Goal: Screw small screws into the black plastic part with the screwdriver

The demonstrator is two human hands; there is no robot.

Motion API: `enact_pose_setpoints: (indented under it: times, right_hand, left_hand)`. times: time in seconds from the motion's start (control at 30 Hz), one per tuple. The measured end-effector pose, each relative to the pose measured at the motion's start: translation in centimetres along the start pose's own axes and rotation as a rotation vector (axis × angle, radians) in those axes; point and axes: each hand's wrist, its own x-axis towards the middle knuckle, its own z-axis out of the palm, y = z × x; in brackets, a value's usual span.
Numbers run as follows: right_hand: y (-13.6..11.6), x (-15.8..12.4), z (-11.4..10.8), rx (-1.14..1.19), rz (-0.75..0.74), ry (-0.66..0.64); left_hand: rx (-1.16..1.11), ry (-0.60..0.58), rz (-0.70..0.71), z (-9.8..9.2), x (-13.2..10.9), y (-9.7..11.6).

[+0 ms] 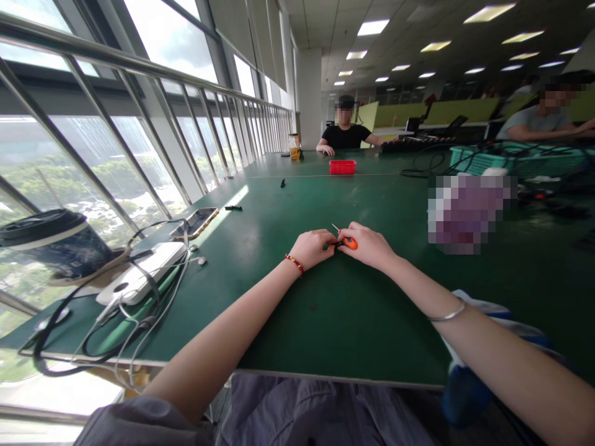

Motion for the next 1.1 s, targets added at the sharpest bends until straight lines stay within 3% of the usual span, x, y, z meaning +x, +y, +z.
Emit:
enact_pose_setpoints:
  times: [0.23,0.6,1.1]
  right_hand:
    - [-0.02,0.03,0.1,-0.019,0.006,-0.007]
    - [0.15,0.17,0.33,-0.03,0.01,-0.025]
    - [0.33,0.14,0.36,-0.024,-0.002,-0.004]
  left_hand:
    - [0.082,-0.009,0.087,-0.28,-0.01,0.17]
    - [-0.01,0.03,-0.012,0.2,-0.1,0.13]
    - [0.089,0.092,0.078,0.3,0.0,-0.16]
